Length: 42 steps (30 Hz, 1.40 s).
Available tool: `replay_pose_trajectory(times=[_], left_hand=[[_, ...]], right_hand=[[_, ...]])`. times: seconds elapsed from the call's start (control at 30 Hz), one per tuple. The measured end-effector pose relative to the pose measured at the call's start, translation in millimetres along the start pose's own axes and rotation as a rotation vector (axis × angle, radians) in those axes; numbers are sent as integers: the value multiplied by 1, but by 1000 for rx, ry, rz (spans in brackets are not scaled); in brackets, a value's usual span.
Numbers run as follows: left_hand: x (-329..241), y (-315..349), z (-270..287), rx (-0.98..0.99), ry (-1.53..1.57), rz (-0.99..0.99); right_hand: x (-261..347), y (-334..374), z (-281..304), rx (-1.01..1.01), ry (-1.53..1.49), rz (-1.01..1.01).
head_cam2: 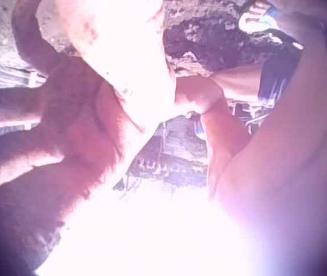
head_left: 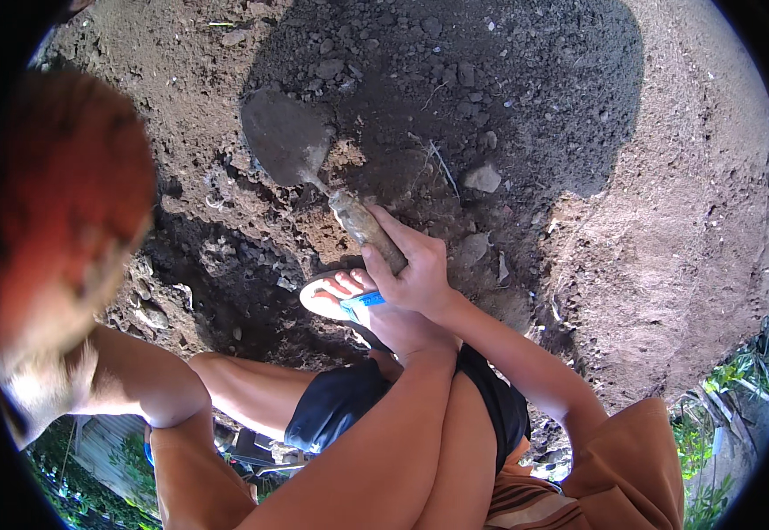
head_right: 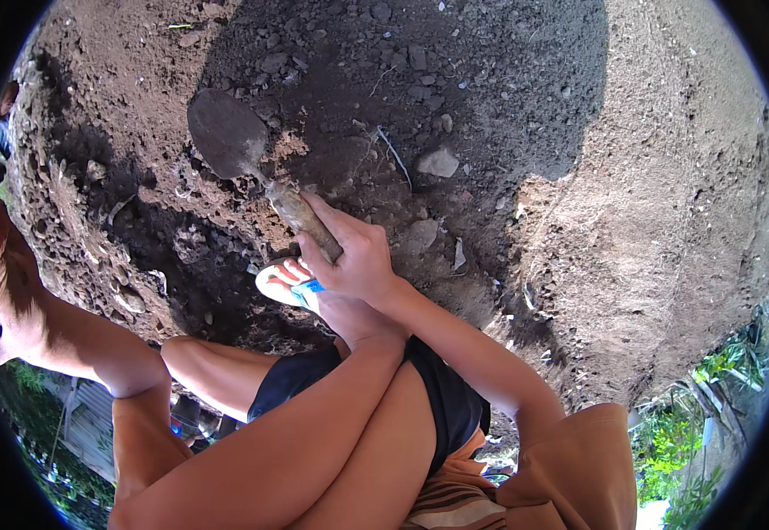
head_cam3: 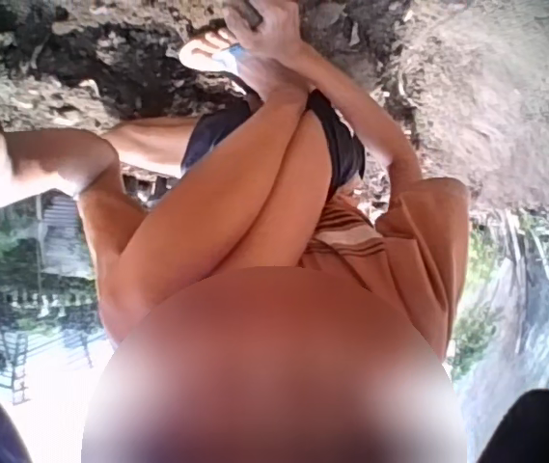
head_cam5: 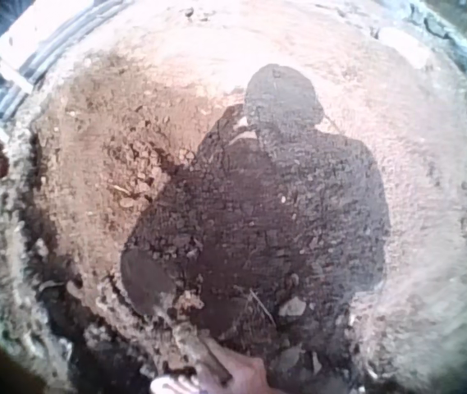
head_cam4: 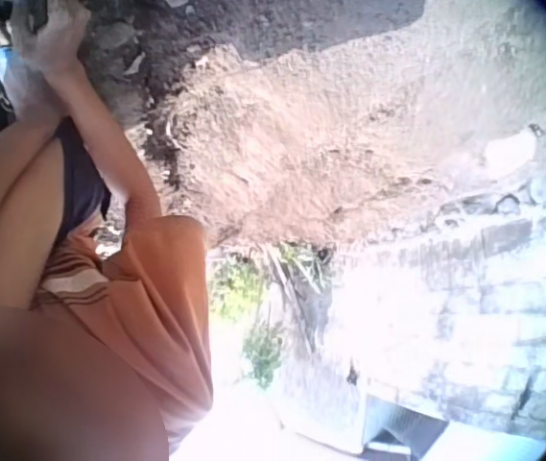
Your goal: The person sits on the ground and uses a small hand trowel to break up compacted soil clods. They repeatedly strike and pry apart clods, then use their hands to crumble the loosened soil into smaller particles.
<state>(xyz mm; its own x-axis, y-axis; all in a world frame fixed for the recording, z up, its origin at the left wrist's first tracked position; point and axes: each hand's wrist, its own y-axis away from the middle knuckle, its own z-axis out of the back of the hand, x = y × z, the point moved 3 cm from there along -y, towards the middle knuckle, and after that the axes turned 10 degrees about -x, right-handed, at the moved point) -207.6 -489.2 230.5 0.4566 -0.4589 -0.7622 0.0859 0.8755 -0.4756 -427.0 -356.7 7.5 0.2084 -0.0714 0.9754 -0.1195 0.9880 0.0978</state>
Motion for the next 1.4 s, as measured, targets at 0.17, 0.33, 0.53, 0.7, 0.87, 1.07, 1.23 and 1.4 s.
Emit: replay_pose_trajectory(times=[0.17, 0.33, 0.53, 0.7, 0.87, 1.07, 1.23, 1.4], left_hand=[[0, -5, -12, -1, 17, -4], [-2, -12, -23, -9, 18, -29], [13, -6, -2, -217, -142, -1], [97, 94, 60, -368, -489, 448], [180, 299, 91, -138, -1011, 1139], [167, 412, 59, 54, -1311, 1446], [165, 393, 51, 99, -1311, 1554], [189, 402, 76, 113, -1216, 1565]], right_hand=[[-3, 2, -1, -7, 12, 15], [-2, 2, -1, -21, 0, 18], [-2, 0, -1, -34, -17, 23], [-3, 0, -3, -19, -35, 16], [-2, -1, -3, 11, -31, 54], [-3, -2, -2, 114, 7, 22], [-1, -3, -2, 133, 24, 49], [-1, -4, 0, 169, 15, 8]])
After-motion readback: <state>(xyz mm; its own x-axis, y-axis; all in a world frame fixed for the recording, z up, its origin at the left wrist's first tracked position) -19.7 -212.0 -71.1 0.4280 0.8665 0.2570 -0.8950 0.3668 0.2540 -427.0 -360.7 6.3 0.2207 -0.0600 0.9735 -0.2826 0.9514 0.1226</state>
